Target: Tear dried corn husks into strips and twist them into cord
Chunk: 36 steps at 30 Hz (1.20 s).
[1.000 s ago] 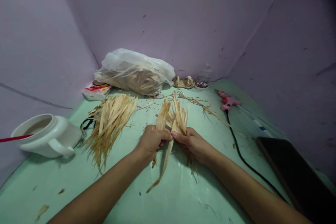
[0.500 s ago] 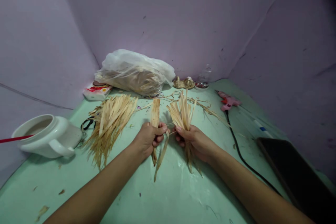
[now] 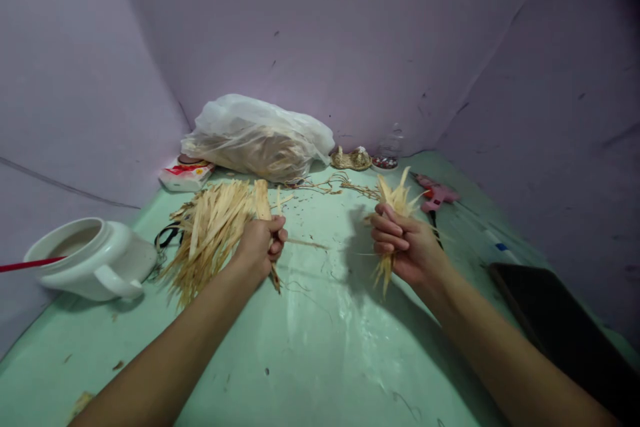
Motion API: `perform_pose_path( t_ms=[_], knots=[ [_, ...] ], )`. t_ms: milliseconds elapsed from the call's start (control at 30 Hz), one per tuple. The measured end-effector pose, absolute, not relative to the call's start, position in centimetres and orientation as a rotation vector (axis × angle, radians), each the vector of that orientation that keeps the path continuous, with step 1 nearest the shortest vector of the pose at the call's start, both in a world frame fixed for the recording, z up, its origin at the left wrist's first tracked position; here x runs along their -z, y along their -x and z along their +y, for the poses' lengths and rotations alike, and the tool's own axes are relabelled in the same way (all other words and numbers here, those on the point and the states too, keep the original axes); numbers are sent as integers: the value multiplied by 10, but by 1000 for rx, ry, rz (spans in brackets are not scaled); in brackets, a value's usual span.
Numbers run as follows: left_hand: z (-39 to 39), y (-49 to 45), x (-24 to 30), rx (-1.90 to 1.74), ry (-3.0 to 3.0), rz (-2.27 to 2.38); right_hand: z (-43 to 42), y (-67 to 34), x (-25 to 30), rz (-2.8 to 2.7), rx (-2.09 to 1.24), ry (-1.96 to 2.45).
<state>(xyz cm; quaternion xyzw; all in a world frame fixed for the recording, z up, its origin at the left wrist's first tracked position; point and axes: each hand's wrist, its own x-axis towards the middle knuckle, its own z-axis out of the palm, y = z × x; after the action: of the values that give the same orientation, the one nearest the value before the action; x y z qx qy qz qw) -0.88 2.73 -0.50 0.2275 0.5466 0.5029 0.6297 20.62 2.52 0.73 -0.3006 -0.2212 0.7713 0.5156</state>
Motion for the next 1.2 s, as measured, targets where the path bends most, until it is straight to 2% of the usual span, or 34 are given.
perform_pose_path(
  t_ms=[267, 567, 767, 933, 1200],
  knots=[
    [18, 0, -1, -1000, -796, 1254, 18, -196, -3, -665, -2022, 894],
    [-9, -33, 6, -753, -989, 1110, 2, -171, 14, -978, -1910, 1059],
    [-1, -27, 9, -882, -838, 1058, 10, -171, 18, -716, -1670, 1202],
    [3, -22, 7, -879, -629, 1007, 11, -169, 20, -706, -1697, 1089],
    [1, -26, 5, -900, -615, 1119, 2, -166, 20, -785, -1737, 1045]
  ],
)
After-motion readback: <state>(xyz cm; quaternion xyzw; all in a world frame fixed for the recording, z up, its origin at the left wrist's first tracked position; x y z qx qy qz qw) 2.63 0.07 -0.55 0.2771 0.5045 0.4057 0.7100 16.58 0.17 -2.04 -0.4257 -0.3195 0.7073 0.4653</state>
